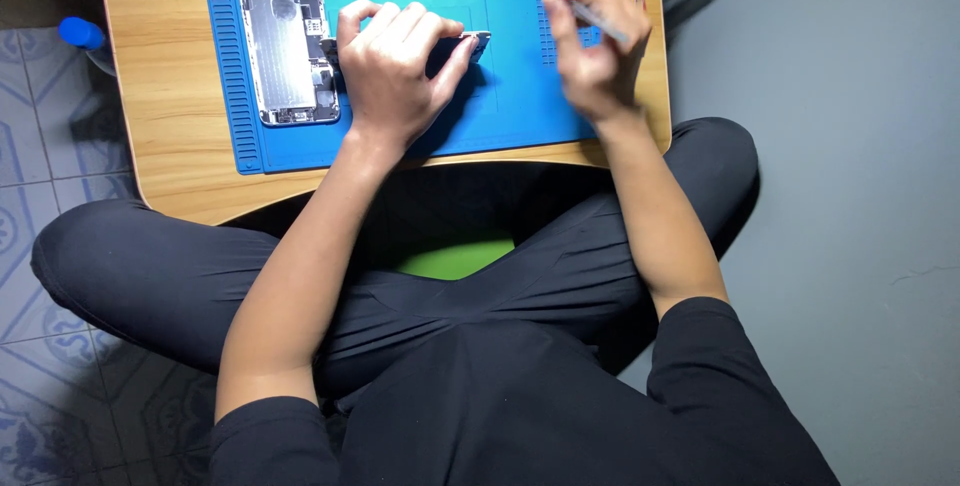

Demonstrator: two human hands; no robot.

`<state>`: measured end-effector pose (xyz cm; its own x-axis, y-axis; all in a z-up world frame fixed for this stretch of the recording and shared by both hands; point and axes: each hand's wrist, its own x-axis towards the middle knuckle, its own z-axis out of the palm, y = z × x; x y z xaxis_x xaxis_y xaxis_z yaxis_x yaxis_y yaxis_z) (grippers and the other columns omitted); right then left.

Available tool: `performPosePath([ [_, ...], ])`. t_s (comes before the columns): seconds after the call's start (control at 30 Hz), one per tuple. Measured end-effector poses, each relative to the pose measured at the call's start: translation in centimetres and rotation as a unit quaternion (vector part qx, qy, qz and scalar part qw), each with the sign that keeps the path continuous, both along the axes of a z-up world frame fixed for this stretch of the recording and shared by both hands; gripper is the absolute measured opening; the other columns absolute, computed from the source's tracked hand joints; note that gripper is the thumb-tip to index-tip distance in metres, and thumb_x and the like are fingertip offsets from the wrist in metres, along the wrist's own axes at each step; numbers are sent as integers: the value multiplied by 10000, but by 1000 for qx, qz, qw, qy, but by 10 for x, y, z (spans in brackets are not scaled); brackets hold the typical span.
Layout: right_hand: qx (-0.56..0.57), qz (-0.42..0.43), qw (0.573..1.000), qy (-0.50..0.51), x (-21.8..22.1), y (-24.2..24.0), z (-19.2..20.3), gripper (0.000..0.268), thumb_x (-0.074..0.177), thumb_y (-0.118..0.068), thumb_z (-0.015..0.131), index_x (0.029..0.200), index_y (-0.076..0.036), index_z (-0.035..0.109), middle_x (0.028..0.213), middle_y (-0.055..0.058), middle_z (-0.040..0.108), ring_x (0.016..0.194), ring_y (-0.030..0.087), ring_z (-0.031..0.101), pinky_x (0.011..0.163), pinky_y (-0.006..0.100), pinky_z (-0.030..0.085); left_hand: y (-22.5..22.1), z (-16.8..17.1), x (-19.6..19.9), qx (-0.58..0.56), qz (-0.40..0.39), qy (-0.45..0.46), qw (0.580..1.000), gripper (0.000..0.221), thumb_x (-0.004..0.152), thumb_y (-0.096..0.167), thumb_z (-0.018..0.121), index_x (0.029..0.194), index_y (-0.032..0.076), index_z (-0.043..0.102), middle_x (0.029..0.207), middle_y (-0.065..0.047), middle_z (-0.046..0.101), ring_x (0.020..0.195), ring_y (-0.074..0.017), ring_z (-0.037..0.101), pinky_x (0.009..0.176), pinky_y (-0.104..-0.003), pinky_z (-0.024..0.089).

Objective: Repairing a smartphone by manipulating internal components and screws using precision tools on an anti-static mat.

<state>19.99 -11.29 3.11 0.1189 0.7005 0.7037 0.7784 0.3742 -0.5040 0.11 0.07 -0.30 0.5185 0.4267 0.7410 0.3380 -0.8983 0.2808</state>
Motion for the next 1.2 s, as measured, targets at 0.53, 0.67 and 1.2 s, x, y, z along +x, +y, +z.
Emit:
performPosePath([
  [0.53,-127,-301,917,-230,27,-19,-32,162,968,-53,723,1100,-39,816,985,76,755,847,213,638,653,343,559,-1,1,-1,-5,-2,-1,1000,153,1010,275,839,926,160,785,826,21,700,694,-175,569,992,-363,374],
  [0.67,-142,-308,908,-247,23,-23,-41,225,957,-23,726,1160,-16,822,893,55,605,809,183,522,617,313,488,1,-1,0,-5,-2,-3,1000,154,1010,280,843,928,162,789,823,24,700,696,-169,574,992,-360,374],
  [1.2,-172,-316,890,-279,25,-25,-53,279,914,-42,772,1193,-36,775,987,90,653,904,256,566,837,379,469,0,-1,-1,18,-3,-15,1000,169,1023,296,824,935,163,769,846,23,692,715,-172,569,980,-354,369],
])
